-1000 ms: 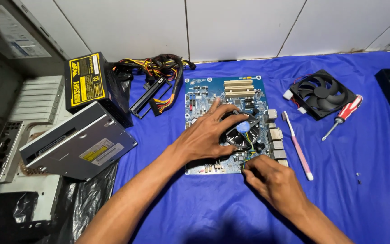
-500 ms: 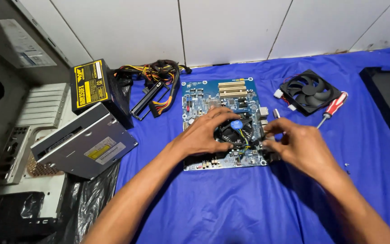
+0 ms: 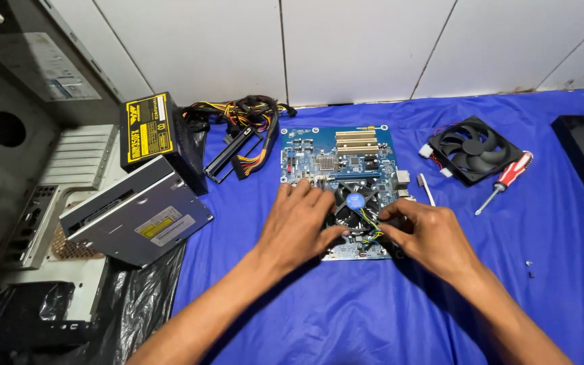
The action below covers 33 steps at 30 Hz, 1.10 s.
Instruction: Installing a motherboard into a computer case and managing internal components and cables.
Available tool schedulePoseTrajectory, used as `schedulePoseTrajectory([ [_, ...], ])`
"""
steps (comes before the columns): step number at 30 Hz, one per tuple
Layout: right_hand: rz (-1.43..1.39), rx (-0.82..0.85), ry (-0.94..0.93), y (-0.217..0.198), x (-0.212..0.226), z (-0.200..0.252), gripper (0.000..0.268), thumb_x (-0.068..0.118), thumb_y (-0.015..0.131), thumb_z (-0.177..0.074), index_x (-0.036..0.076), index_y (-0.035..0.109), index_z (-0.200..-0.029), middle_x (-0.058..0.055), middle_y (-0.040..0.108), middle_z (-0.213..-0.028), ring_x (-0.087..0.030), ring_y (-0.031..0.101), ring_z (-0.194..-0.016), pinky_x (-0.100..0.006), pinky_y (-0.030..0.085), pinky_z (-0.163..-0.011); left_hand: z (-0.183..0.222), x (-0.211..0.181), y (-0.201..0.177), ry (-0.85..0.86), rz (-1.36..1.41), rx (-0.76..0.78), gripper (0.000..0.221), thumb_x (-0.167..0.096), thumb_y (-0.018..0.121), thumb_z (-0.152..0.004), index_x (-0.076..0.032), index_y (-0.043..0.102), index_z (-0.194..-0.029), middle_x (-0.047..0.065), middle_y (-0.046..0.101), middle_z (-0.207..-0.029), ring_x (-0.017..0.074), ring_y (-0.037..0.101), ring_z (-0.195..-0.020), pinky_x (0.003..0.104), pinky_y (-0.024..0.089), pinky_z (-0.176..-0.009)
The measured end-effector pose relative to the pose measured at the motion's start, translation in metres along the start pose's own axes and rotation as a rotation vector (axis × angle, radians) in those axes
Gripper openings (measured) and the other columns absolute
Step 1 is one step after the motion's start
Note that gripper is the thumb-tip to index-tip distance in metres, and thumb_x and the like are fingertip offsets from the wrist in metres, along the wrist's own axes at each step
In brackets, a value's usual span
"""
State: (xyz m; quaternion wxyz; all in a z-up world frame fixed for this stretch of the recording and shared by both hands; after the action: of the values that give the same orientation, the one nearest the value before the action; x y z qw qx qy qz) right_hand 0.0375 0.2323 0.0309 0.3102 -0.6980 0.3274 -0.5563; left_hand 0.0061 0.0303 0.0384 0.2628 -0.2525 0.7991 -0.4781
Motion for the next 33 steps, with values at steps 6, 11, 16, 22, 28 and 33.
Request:
schedulePoseTrajectory([
  [6, -0.002, -0.03, 0.002, -0.003, 0.006, -0.004, 0.017, 0.017, 0.085, -0.076, 0.019, 0.08, -0.092, -0.005, 0.083, -0.08, -0.027, 0.079, -0.079, -0.037, 0.061, -0.067, 0.009, -0.015, 0.011, -0.107, 0.033, -0.093, 0.034, -0.037, 0.081, -0.081, -0.006, 0.068, -0.087, 0.012, 0.061, -0.079, 0.0314, 0.056, -0.085, 0.044, 0.044, -0.077],
  [11, 0.005, -0.034, 0.015, -0.004, 0.009, -0.001, 0.015, 0.016, 0.084, -0.077, 0.018, 0.08, -0.091, -0.006, 0.082, -0.077, -0.028, 0.079, -0.077, -0.036, 0.062, -0.065, 0.012, -0.027, 0.008, -0.077, -0.01, -0.113, 0.025, -0.03, 0.074, -0.088, -0.006, 0.069, -0.09, 0.012, 0.061, -0.081, 0.0302, 0.057, -0.086, 0.043, 0.044, -0.078],
  [16, -0.021, -0.045, 0.006, -0.005, 0.008, 0.0, 0.013, 0.015, 0.083, -0.077, 0.018, 0.08, -0.089, -0.006, 0.083, -0.078, -0.028, 0.079, -0.078, -0.037, 0.062, -0.066, 0.016, -0.033, 0.004, -0.101, -0.075, -0.11, 0.036, -0.038, 0.075, -0.087, -0.004, 0.066, -0.095, 0.012, 0.06, -0.087, 0.0314, 0.055, -0.09, 0.044, 0.044, -0.078],
  [22, 0.011, -0.028, 0.007, -0.005, 0.014, 0.001, 0.01, 0.015, 0.082, -0.078, 0.018, 0.08, -0.088, -0.008, 0.082, -0.078, -0.028, 0.08, -0.078, -0.038, 0.062, -0.066, 0.015, -0.028, 0.01, 0.006, -0.153, -0.129, 0.027, -0.029, 0.076, -0.087, -0.005, 0.065, -0.095, 0.012, 0.059, -0.085, 0.0308, 0.057, -0.087, 0.042, 0.046, -0.076],
  [28, 0.046, 0.071, 0.031, -0.002, 0.015, 0.001, 0.01, 0.019, 0.08, -0.08, 0.02, 0.08, -0.09, -0.005, 0.083, -0.081, -0.027, 0.08, -0.083, -0.038, 0.064, -0.07, 0.017, -0.023, -0.007, -0.155, -0.001, 0.029, 0.026, -0.032, 0.063, -0.1, -0.007, 0.069, -0.1, 0.011, 0.062, -0.09, 0.0253, 0.056, -0.088, 0.038, 0.047, -0.077],
  [33, 0.107, 0.103, 0.054, -0.006, 0.019, -0.003, 0.005, 0.019, 0.077, -0.083, 0.019, 0.08, -0.088, -0.006, 0.083, -0.08, -0.03, 0.08, -0.083, -0.04, 0.064, -0.07, 0.014, -0.021, -0.007, -0.172, 0.052, 0.039, 0.02, -0.027, 0.065, -0.099, -0.008, 0.07, -0.098, 0.009, 0.061, -0.091, 0.0251, 0.056, -0.088, 0.039, 0.048, -0.077],
])
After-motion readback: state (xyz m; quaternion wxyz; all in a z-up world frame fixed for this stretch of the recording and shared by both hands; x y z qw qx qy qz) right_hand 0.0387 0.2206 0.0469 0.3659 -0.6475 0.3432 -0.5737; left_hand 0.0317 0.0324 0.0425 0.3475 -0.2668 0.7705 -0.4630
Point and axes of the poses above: each hand's wrist, its own z-axis away from the middle knuckle, its own y-axis out of the palm, x = y × z, the point moved 7 cm from there along -z, towards the middle knuckle
